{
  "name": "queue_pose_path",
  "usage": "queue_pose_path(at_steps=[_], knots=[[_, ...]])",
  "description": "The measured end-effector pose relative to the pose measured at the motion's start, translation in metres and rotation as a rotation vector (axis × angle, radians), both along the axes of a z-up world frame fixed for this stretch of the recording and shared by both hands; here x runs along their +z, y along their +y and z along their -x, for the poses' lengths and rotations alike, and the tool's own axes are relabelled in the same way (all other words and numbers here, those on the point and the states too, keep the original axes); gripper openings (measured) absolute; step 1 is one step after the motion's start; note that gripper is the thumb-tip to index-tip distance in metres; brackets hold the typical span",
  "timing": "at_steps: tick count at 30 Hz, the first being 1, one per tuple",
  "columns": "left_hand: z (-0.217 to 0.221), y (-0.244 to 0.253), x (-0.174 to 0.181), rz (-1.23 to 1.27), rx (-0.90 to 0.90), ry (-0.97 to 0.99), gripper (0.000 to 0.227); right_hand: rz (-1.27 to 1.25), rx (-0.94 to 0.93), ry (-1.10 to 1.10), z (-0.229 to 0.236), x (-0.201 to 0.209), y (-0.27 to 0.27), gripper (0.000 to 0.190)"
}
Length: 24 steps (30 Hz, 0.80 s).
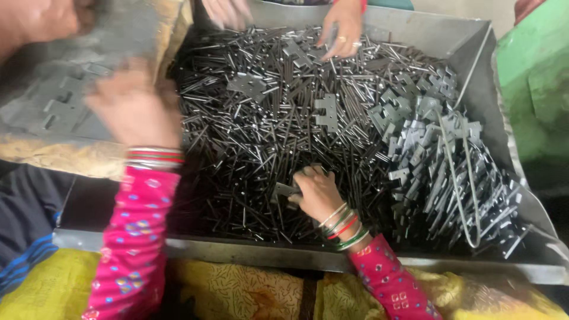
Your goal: The person sorts small metal hinge-like parts from a large bin, picking them up by hand and placing them into a separate pile. The person works alongside another person who performs the same task.
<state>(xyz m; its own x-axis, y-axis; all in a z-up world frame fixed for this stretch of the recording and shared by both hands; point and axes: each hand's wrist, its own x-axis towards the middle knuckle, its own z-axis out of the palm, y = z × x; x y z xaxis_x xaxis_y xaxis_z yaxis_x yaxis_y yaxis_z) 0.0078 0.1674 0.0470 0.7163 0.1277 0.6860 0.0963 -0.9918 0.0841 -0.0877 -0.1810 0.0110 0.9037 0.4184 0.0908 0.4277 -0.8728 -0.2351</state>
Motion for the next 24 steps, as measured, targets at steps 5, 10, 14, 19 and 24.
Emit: queue_pose_path(at_steps=[5, 10, 14, 19, 24], knots=[[0.036, -0.143, -0.004, 0.101, -0.58, 0.219, 0.013, -1.115, -0.3, 0.79, -0.012, 0.054, -0.071, 0.026], [0.058, -0.216, -0.046, -0.114, -0.971, 0.454, 0.034, -1.883, -0.042, 0.404, -0.014, 0.072, -0.135, 0.03], [0.072, -0.229, -0.069, -0.238, -1.149, 0.385, 0.042, -1.865, -0.253, 0.288, -0.033, 0.037, -0.142, 0.026], [0.085, -0.234, -0.067, -0.326, -1.226, 0.366, 0.04, -0.442, -0.575, 0.038, -0.062, -0.01, -0.125, 0.022], [0.083, -0.235, -0.057, -0.391, -1.208, 0.284, 0.027, 0.246, -0.471, 0.052, -0.073, -0.041, -0.091, 0.015]])
